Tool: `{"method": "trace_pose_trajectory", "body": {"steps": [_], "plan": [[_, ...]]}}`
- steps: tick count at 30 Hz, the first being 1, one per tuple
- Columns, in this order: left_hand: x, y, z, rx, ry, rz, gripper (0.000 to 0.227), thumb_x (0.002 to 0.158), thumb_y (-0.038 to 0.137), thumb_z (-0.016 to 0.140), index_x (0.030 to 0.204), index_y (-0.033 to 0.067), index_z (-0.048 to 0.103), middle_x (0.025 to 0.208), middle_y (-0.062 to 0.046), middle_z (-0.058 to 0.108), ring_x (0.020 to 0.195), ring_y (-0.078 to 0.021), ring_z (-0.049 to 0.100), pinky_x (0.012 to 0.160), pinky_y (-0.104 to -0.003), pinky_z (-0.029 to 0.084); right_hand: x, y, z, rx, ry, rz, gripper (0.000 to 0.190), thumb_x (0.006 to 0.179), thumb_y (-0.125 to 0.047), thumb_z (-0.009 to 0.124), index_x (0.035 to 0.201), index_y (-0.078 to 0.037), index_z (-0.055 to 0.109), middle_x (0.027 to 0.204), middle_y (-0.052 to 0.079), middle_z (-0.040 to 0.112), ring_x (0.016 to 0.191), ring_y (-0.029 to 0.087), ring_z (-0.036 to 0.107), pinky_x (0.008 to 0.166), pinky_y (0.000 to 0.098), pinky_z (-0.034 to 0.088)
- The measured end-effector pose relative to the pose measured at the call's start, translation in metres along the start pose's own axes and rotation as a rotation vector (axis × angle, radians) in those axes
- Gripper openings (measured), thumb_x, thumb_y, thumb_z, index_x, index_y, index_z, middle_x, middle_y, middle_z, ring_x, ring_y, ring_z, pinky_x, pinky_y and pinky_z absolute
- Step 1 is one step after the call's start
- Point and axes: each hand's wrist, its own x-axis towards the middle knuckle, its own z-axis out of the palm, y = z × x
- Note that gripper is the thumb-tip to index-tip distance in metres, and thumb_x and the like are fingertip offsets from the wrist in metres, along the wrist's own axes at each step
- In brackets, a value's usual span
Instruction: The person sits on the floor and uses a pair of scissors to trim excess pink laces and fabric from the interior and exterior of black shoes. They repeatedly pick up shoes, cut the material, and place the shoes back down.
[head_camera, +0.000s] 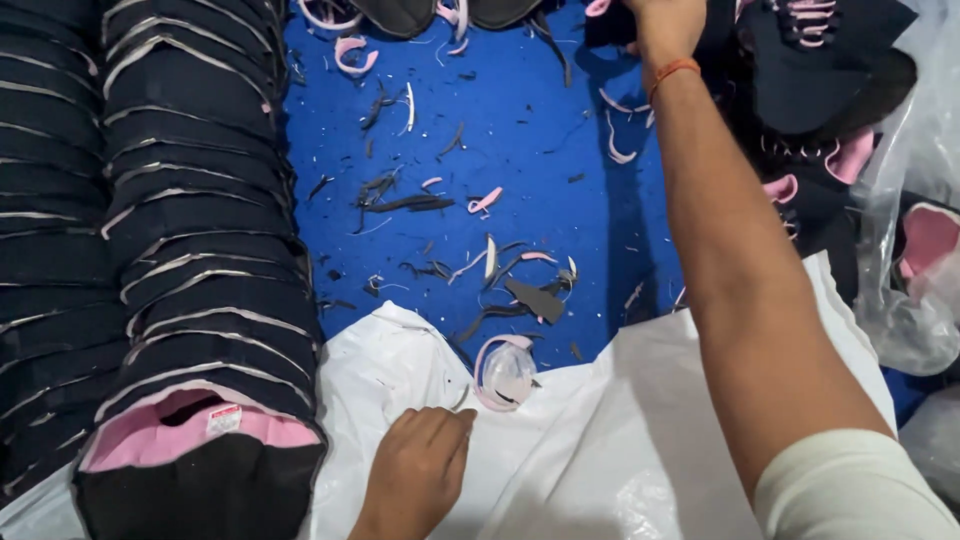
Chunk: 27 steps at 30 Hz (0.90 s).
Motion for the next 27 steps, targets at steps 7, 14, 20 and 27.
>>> {"method": "trace_pose_trajectory", "body": {"steps": [7, 14, 20, 27], "plan": [[-0.005, -0.009, 0.010, -0.030, 0.025, -0.047, 0.012, 0.084, 0.002, 0.071, 0.096, -0.0003, 0.072, 0.078, -0.011, 0.064, 0.074, -0.0271, 0.064, 0.068, -0.039, 0.048, -0.009, 0.008, -0.036, 0.122, -0.131, 0.141, 0.024, 0.082, -0.007, 0.079, 0.097, -0.004, 0.062, 0.077, 0.003, 0.058, 0.053, 0.012, 0.049, 0.045, 0.0307, 0.044], [-0.005, 0.013, 0.002, -0.085, 0.084, -0.020, 0.012, 0.084, 0.004, 0.069, 0.096, 0.0022, 0.071, 0.085, -0.012, 0.069, 0.080, -0.0313, 0.065, 0.074, -0.042, 0.049, -0.080, -0.083, -0.069, 0.209, -0.380, 0.235, 0.017, 0.091, -0.003, 0.065, 0.107, -0.008, 0.067, 0.081, 0.002, 0.066, 0.053, 0.008, 0.046, 0.049, 0.0276, 0.045], [-0.011, 0.016, 0.011, -0.071, 0.014, 0.037, 0.012, 0.084, 0.005, 0.069, 0.096, 0.0034, 0.072, 0.083, -0.011, 0.069, 0.082, -0.0303, 0.066, 0.076, -0.043, 0.049, -0.066, -0.076, -0.089, 0.054, -0.244, 0.256, 0.012, 0.090, -0.010, 0.067, 0.102, -0.012, 0.065, 0.080, -0.001, 0.068, 0.052, 0.008, 0.046, 0.047, 0.0287, 0.045], [-0.011, 0.003, 0.018, -0.070, -0.115, -0.063, 0.013, 0.088, 0.006, 0.065, 0.099, 0.0035, 0.072, 0.083, -0.012, 0.068, 0.083, -0.0303, 0.066, 0.075, -0.043, 0.047, -0.018, 0.008, -0.036, 0.266, -0.162, 0.346, 0.028, 0.091, -0.023, 0.084, 0.091, -0.014, 0.058, 0.070, -0.002, 0.051, 0.050, 0.010, 0.042, 0.048, 0.0287, 0.042]]}}
